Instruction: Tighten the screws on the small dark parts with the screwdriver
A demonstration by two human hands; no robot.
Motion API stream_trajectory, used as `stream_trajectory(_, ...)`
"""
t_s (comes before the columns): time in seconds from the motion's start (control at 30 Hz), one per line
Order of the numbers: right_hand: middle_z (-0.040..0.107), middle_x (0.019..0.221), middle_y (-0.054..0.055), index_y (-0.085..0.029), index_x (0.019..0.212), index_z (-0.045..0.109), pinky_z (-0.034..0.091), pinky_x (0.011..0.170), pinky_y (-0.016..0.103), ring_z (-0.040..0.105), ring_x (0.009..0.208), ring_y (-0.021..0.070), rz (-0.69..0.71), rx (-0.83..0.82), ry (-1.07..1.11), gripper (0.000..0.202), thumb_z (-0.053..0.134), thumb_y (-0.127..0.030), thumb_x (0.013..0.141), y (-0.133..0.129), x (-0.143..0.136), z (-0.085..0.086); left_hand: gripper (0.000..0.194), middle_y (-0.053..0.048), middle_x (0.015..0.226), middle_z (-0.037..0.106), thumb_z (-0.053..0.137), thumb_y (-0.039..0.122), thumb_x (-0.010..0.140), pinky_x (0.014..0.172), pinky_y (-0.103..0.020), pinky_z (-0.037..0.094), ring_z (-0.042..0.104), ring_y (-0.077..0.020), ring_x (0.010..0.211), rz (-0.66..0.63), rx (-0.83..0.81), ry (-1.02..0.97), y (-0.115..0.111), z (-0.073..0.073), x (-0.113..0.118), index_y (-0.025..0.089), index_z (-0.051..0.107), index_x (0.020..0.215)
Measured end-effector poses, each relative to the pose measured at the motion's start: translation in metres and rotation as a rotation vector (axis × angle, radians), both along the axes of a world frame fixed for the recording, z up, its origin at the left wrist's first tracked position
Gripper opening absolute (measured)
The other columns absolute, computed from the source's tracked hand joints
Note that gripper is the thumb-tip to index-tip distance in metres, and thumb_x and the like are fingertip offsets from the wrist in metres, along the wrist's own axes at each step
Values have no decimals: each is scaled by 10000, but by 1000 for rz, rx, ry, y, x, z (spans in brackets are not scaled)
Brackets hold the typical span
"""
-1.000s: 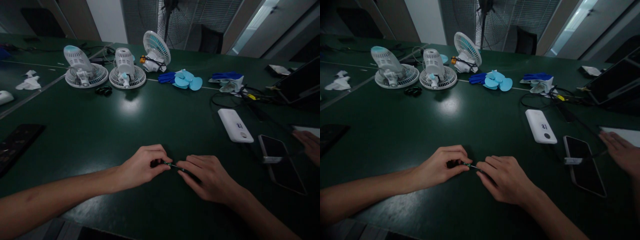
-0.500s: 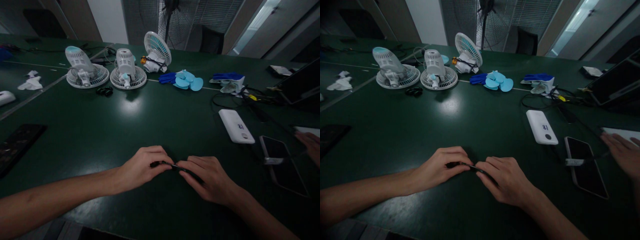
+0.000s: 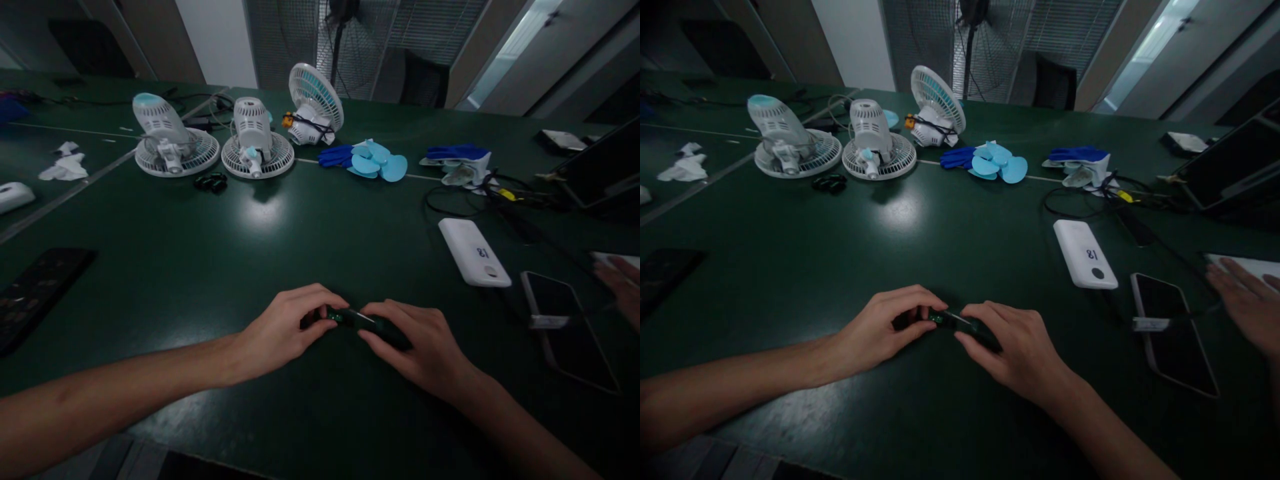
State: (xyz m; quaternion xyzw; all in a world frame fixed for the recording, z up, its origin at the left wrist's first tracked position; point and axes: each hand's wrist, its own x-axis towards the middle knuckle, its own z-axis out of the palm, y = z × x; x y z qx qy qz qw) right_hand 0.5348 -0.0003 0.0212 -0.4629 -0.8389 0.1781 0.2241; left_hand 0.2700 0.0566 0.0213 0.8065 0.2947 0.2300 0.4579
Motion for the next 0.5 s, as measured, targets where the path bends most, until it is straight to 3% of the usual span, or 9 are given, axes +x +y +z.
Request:
stream_trajectory(0.17, 717, 964, 20, -243, 1284, 590, 486, 694, 268, 689, 804, 161, -32, 15, -32, 343, 651, -392, 982, 0, -9, -2, 297, -60, 1060, 633, 626, 148, 964, 773, -259, 508, 604, -138, 890, 13, -8, -30, 1, 0, 0, 198, 649, 1256)
stream_trajectory(0.33, 714, 939, 18, -236, 1170, 647, 469, 675, 263, 678, 782, 152, -61, 17, -26, 182, 603, -298, 1004, 2, -15, -5, 284, -35, 986, 634, 637, 134, 956, 779, -248, 494, 608, -125, 871, 17, 9, -41, 1, -1, 0, 192, 652, 1234)
stream_trajectory(0.5, 708, 953, 5, -233, 1137, 639, 478, 700, 267, 669, 792, 142, -53, -31, 4, 174, 630, -254, 964, 1, -12, -4, 297, -39, 991, 639, 599, 129, 970, 794, -251, 495, 607, -127, 868, 12, 16, -24, 1, -1, -1, 196, 643, 1255)
